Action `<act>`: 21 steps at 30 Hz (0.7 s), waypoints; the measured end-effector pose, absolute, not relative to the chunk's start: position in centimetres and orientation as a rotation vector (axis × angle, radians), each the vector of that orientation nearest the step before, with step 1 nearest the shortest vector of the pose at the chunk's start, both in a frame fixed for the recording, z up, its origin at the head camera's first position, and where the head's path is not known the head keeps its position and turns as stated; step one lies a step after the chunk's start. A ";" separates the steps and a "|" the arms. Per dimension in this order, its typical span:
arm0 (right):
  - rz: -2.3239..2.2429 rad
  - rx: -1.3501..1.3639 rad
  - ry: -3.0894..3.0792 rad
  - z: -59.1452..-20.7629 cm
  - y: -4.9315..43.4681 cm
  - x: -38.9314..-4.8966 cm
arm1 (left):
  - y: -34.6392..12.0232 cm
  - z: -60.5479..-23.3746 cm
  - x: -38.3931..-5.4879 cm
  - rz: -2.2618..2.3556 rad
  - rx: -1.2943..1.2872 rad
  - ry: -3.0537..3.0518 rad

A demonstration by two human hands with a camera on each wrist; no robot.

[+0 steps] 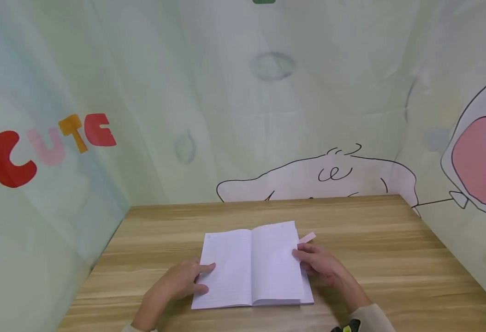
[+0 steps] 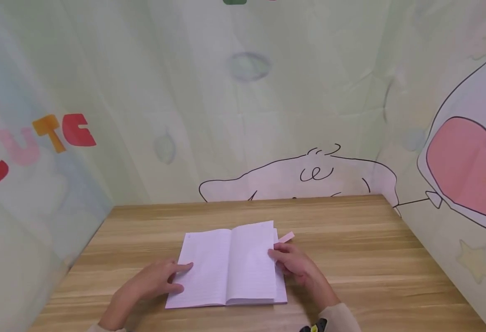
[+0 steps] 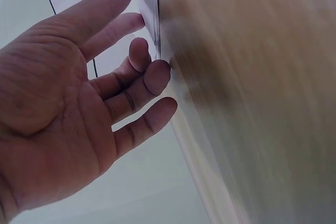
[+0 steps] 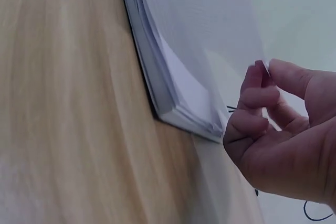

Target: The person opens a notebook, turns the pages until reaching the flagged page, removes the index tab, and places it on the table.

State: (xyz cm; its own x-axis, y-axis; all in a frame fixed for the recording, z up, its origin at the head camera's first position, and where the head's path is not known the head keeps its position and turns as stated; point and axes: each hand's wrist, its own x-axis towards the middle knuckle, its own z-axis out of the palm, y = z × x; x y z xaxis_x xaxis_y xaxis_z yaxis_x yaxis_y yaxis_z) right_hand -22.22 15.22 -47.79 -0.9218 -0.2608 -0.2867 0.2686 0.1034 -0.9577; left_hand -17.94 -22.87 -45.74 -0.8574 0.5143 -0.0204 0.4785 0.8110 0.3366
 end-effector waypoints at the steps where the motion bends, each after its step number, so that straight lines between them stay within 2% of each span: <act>1: -1.873 0.009 2.020 -47.7 15.1 -22.2 | -22.9 -45.7 -17.9 0.491 0.787 2.882; 12: -1.908 -0.141 1.946 -47.2 14.0 -22.7 | -22.7 -45.4 -17.8 0.520 0.820 2.860; 21: -1.939 -0.382 1.779 -47.2 12.7 -22.9 | -22.3 -45.0 -17.7 0.579 0.833 2.789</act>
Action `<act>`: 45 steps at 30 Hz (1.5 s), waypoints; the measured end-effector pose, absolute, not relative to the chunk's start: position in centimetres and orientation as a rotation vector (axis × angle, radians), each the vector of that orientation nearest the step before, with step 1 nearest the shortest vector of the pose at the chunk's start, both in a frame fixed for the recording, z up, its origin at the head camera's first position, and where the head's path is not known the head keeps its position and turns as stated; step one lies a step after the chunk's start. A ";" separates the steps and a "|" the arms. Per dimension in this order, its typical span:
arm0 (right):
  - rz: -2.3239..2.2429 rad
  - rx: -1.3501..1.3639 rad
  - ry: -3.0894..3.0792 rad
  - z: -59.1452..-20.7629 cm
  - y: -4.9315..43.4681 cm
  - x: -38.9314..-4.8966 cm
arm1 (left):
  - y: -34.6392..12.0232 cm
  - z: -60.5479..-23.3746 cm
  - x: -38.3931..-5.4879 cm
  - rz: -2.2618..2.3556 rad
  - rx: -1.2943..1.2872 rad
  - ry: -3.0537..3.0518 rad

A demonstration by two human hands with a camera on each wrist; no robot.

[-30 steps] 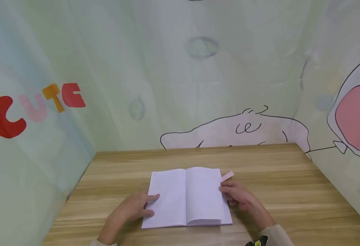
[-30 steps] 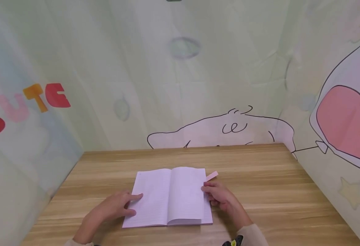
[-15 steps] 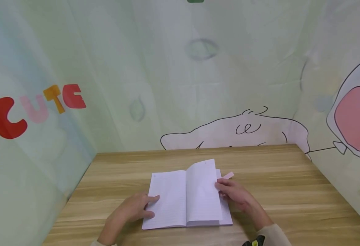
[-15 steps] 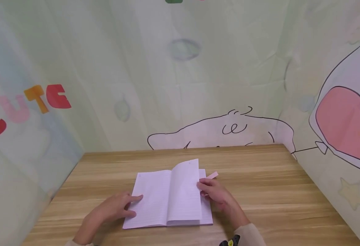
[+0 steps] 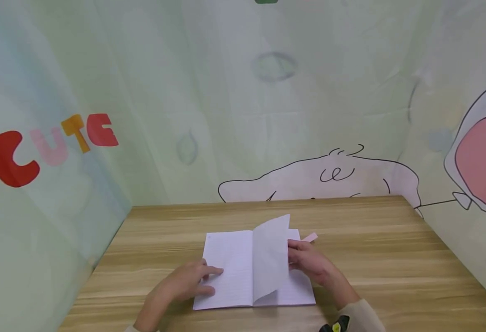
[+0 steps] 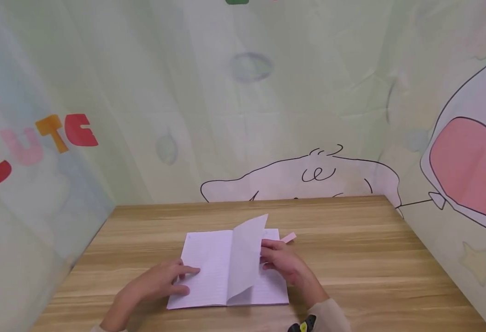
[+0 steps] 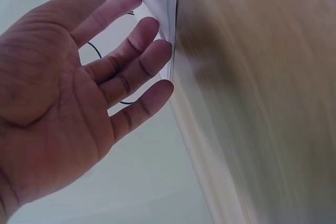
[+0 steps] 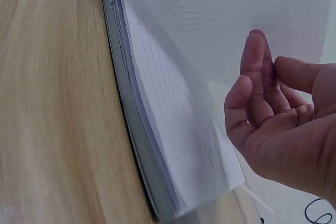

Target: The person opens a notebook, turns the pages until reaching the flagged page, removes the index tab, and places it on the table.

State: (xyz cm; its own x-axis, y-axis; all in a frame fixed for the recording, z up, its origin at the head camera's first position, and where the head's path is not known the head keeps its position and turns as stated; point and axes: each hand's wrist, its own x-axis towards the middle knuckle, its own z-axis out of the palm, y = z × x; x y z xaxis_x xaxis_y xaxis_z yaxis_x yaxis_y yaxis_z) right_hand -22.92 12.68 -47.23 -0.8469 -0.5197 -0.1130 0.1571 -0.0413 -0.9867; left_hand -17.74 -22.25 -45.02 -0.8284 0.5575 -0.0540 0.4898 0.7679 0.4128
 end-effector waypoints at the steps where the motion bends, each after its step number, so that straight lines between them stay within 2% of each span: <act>1: -1.948 -0.395 1.762 -47.2 12.5 -22.9 | -22.2 -45.0 -17.8 0.590 0.823 2.780; 27: -1.831 -0.558 1.651 -47.5 8.5 -22.4 | -22.4 -44.2 -17.9 0.688 0.818 2.756; 45: -1.653 -0.533 1.798 -47.3 7.1 -21.3 | -22.8 -43.5 -17.6 0.867 0.738 2.956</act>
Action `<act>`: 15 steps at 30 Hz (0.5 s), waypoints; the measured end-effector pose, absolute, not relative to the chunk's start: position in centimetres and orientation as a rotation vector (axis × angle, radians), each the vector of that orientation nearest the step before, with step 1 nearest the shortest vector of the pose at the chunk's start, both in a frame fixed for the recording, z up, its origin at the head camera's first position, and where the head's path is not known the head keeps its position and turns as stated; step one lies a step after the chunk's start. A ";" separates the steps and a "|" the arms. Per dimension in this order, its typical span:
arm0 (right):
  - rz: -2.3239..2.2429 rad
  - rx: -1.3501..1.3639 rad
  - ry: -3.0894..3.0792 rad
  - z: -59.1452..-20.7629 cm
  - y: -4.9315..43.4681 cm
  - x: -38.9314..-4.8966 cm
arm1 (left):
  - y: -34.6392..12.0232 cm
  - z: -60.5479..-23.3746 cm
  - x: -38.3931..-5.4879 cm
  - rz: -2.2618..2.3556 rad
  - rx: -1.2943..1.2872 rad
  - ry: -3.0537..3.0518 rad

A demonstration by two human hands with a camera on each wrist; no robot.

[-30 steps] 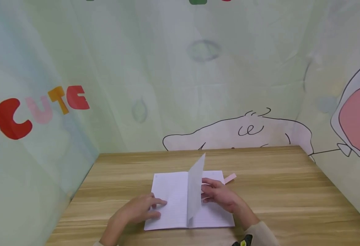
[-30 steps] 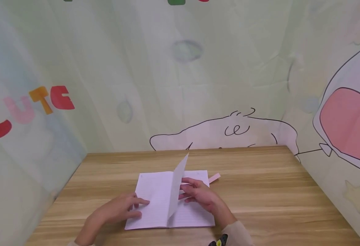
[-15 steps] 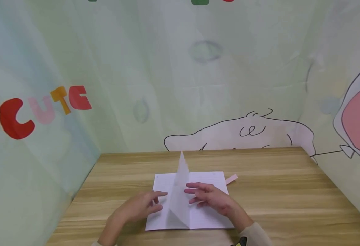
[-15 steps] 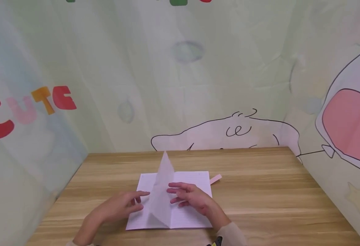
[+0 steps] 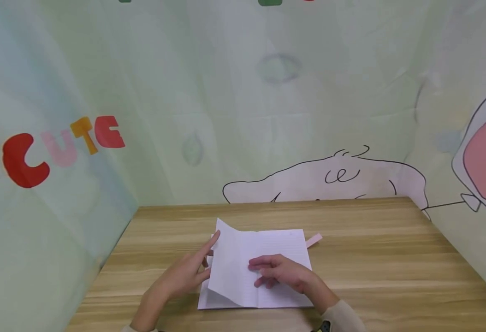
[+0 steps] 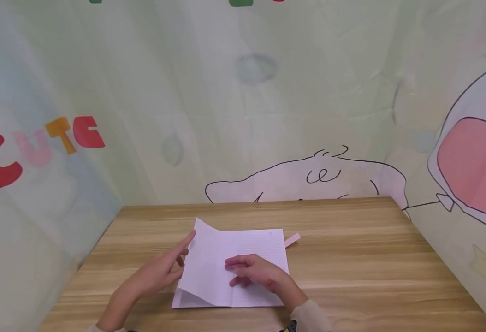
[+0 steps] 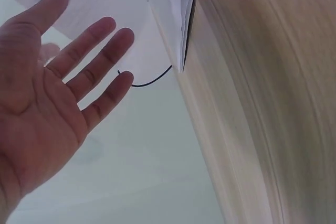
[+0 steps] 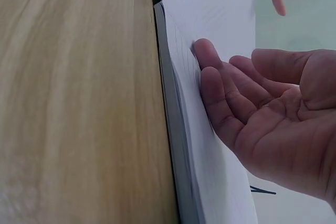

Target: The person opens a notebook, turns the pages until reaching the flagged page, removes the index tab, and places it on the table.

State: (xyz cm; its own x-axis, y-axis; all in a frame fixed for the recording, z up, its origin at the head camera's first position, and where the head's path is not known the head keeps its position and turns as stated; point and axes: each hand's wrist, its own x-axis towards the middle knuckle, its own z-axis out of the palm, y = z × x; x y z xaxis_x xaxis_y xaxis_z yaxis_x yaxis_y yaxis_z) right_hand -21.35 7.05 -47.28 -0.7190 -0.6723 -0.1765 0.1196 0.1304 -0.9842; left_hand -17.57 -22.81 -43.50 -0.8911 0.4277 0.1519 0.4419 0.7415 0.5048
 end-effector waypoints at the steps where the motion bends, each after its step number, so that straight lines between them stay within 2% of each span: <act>1: -1.644 -0.530 1.804 -47.2 7.1 -21.3 | -22.8 -43.5 -17.5 -0.848 -0.726 -2.909; 15: -1.561 -0.567 1.885 -47.1 9.0 -21.2 | -22.7 -43.8 -17.9 -0.839 -0.837 -2.856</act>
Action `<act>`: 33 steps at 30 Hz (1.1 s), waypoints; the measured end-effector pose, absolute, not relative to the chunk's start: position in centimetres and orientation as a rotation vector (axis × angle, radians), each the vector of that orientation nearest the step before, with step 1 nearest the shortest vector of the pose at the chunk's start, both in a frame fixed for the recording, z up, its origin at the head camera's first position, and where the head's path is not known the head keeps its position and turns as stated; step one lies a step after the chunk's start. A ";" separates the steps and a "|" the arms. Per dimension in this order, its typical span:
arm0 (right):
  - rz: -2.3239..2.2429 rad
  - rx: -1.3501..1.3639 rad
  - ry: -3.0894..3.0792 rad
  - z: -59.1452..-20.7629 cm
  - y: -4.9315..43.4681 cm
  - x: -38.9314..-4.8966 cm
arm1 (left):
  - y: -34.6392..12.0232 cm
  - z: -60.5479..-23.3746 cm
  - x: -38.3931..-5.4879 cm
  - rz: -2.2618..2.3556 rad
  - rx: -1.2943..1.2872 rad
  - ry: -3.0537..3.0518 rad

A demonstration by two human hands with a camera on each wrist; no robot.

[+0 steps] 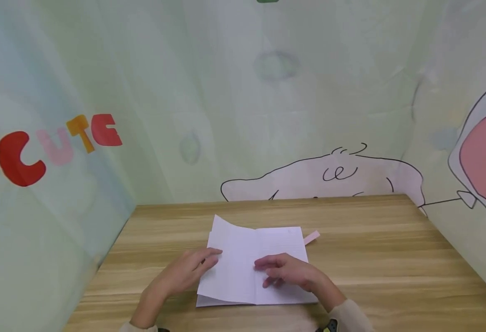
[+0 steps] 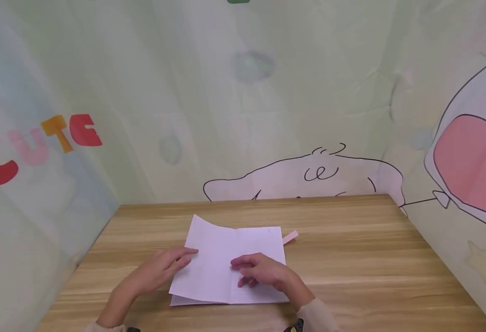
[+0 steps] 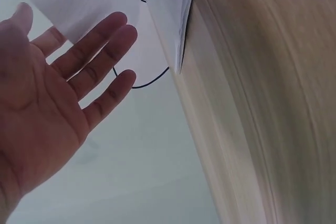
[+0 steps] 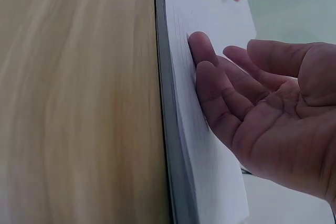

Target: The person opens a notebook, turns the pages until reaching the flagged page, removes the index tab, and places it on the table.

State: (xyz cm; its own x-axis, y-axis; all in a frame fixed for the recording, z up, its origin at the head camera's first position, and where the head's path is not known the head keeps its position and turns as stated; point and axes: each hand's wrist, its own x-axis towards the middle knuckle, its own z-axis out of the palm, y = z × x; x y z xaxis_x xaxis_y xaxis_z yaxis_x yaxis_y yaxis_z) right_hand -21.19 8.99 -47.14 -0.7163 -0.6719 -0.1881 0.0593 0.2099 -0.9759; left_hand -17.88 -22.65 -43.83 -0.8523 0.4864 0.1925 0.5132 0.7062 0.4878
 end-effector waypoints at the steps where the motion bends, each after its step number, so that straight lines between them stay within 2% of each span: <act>1: -1.560 -0.568 1.895 -47.1 9.4 -21.3 | -22.7 -43.9 -18.0 -0.838 -0.841 -2.868; 18: -1.557 -0.429 2.208 -47.4 13.9 -21.8 | -23.1 -44.9 -18.8 -0.578 -1.003 -2.995; 33: -1.454 -0.127 2.575 -47.9 14.2 -22.3 | -23.6 -45.5 -18.3 -0.709 -0.849 -3.204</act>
